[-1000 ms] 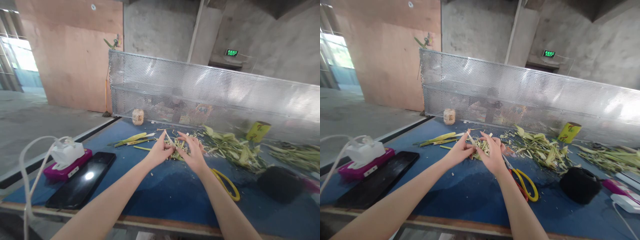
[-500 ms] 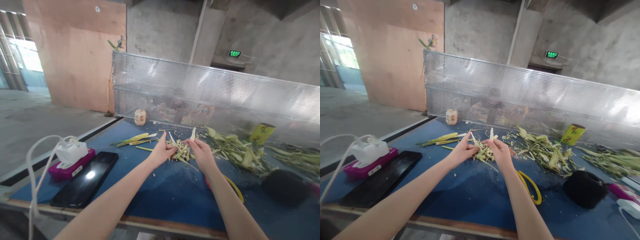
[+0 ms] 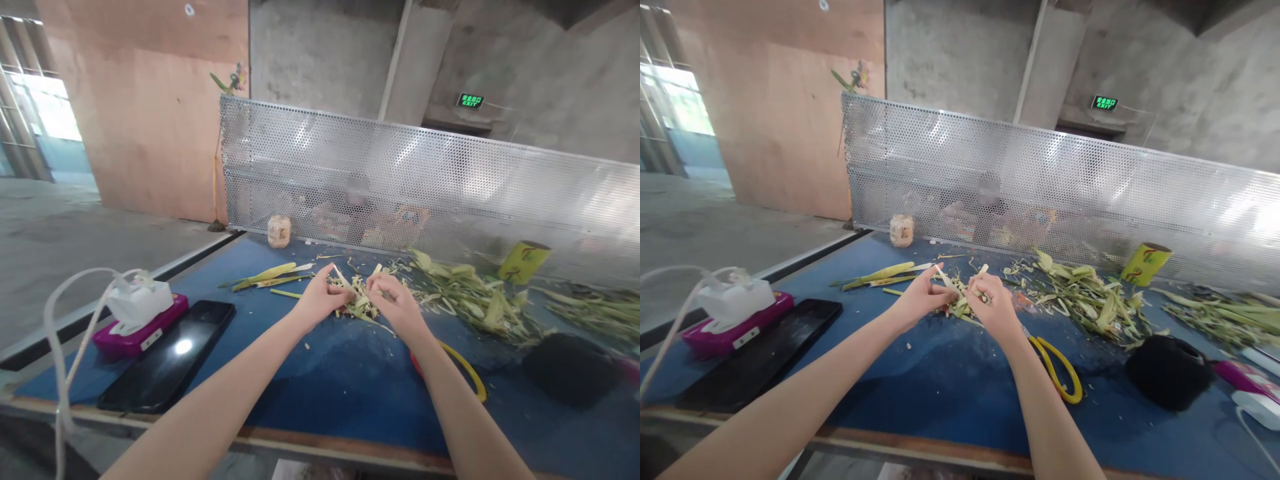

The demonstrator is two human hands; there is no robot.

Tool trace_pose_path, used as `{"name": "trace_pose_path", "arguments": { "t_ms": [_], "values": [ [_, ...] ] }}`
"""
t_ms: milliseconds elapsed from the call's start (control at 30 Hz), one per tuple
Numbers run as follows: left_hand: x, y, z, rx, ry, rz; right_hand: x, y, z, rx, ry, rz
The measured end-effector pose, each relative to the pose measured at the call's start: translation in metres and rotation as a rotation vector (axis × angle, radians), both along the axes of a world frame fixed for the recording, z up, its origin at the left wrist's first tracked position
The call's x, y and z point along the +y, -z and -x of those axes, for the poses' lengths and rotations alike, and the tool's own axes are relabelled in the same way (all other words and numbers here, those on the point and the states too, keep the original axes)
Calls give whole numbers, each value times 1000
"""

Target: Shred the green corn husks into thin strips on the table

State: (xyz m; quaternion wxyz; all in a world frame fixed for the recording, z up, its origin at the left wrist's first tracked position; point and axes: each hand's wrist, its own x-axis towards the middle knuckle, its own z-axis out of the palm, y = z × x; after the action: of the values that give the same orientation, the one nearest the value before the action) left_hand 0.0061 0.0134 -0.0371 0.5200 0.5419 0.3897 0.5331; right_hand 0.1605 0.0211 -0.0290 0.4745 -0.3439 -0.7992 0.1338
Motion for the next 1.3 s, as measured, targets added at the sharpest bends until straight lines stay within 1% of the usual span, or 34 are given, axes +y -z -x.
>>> {"name": "trace_pose_path", "arguments": {
  "t_ms": [200,400,500,567,600,667,733,767,800,867,933,967,1000,1033,1133,1200,1300],
  "values": [
    [3,6,1,60,26,-78,-1,1,2,-164,59,-72],
    [4,8,2,118,5,-78,-4,5,6,-415,85,-210],
    [4,7,2,117,-7,-93,-7,6,7,-458,130,-260],
    [5,5,2,100,-21,-92,-8,6,7,-407,162,-257],
    [5,4,1,94,-33,-90,-7,6,7,-348,194,-247],
    [4,1,1,91,-79,-79,-4,6,5,-176,304,-204],
    [3,-2,2,96,-140,-79,1,8,3,-5,422,-98],
    [3,-3,3,97,-164,-87,4,9,2,31,434,3],
    [2,-4,4,98,-178,-97,7,10,2,37,403,128],
    [1,-5,5,95,-174,-122,10,12,4,18,202,313],
    [1,-5,6,79,-147,-136,10,13,7,32,-40,408],
    [1,-4,6,68,-131,-137,9,13,8,51,-129,431],
    [1,-4,6,50,-116,-131,9,13,8,67,-184,447],
    [2,-4,5,23,-101,-121,8,12,9,79,-209,458],
    [4,-2,4,-107,-88,-56,7,9,7,93,-192,465],
    [5,-2,2,-204,-83,9,6,7,6,108,-182,443],
    [6,-2,0,-274,-96,77,6,6,6,123,-184,416]
  ]
}}
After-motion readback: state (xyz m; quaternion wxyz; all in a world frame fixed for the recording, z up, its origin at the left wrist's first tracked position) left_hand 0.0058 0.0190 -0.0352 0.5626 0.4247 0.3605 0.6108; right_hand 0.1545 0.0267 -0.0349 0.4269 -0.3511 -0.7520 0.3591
